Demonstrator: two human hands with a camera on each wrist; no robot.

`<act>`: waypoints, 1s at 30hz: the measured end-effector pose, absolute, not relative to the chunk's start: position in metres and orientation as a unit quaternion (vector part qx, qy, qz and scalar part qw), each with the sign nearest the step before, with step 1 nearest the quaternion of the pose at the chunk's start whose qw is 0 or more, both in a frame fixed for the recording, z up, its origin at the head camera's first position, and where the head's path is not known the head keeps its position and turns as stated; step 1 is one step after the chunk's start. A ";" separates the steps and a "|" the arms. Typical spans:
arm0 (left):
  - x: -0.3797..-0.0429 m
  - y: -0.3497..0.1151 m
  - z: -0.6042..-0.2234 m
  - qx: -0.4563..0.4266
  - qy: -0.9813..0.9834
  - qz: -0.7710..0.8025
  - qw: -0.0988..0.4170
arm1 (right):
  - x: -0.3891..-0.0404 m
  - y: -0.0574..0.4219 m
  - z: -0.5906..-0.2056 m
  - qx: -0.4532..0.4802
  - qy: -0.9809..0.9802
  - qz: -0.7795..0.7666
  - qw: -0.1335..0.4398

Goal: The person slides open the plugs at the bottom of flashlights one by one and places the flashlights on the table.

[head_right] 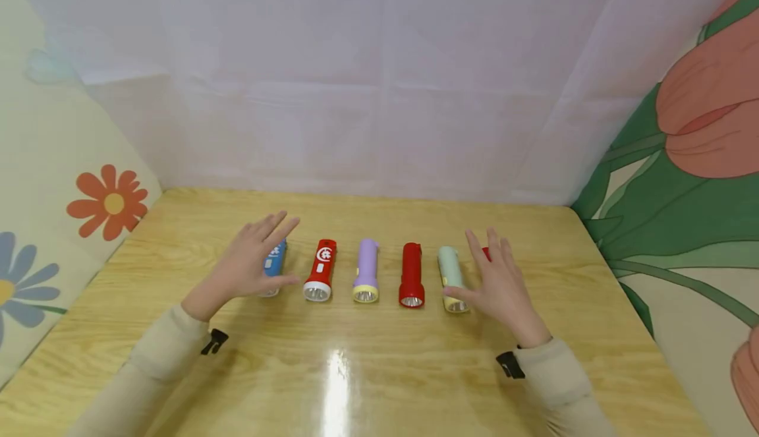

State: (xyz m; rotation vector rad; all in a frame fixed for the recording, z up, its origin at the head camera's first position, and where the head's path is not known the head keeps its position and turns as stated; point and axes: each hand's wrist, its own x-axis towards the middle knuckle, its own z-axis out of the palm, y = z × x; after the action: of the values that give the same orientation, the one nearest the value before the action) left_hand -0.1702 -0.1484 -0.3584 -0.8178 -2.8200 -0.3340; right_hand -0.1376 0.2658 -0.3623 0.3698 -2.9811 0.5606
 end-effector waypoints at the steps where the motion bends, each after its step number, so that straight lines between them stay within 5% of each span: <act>1: -0.170 -0.149 -0.358 -0.282 -0.947 -0.117 0.104 | -0.138 0.265 -0.361 0.126 -0.973 0.188 0.048; 13: -0.172 -0.158 -0.360 -0.339 -0.877 -0.193 0.282 | -0.135 0.247 -0.355 0.136 -0.946 0.285 0.074; 30: -0.174 -0.169 -0.359 -0.335 -0.828 -0.263 0.365 | -0.130 0.223 -0.348 0.153 -0.897 0.405 0.087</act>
State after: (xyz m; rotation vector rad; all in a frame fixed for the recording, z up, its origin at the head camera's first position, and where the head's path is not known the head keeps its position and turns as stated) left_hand -0.1741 -0.1686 -0.3595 -0.8613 -2.1293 -0.6757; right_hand -0.1299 0.2229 -0.3481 0.4549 -2.6735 1.2054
